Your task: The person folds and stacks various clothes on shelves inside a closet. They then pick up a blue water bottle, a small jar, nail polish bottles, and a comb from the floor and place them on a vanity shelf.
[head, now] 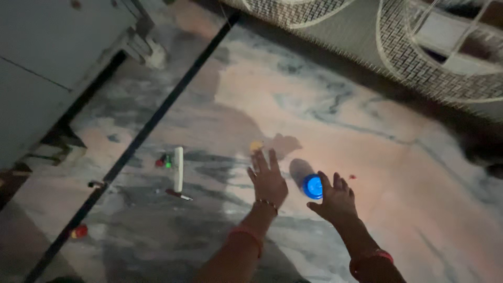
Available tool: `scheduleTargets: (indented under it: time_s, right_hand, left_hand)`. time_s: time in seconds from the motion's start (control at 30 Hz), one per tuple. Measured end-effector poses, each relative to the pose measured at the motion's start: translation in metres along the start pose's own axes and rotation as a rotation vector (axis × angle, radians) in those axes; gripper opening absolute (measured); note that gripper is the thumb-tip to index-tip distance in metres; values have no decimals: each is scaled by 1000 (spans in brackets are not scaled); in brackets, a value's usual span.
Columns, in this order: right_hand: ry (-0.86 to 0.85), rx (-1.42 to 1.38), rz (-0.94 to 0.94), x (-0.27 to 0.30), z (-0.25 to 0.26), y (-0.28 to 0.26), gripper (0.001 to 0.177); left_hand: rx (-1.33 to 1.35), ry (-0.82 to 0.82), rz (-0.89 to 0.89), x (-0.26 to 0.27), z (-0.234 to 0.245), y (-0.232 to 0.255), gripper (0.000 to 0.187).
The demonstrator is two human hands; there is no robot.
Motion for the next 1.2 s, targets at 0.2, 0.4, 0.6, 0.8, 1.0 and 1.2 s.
scheduleTargets:
  time_s: [0.2, 0.4, 0.6, 0.8, 1.0, 1.2]
  right_hand:
    - [-57, 49, -86, -50, -57, 1, 119]
    - [-143, 140, -156, -73, -92, -2, 118]
    - [0, 114, -135, -83, -116, 8, 101]
    - [9, 67, -137, -83, -114, 10, 80]
    - [-14, 36, -70, -60, -117, 15, 60]
    - [87, -17, 42, -18, -111, 7, 61]
  left_hand:
    - [-96, 99, 6, -67, -19, -44, 91]
    - [-189, 22, 27, -103, -31, -48, 82]
    - [-135, 122, -60, -104, -42, -54, 61]
    - [-135, 103, -199, -99, -54, -67, 50]
    - [-111, 50, -215, -74, -32, -65, 47]
    - [-53, -99, -110, -43, 17, -72, 36]
Point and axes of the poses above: each hand's wrist, its own x-axis away from the middle knuckle, its own z-axis out of the back of the hand, y = z × x, the point moved 5 cm from there along -x, towards the middle knuckle, and after that the axes turned 6 degrees about -y, right-handed, at the moved point
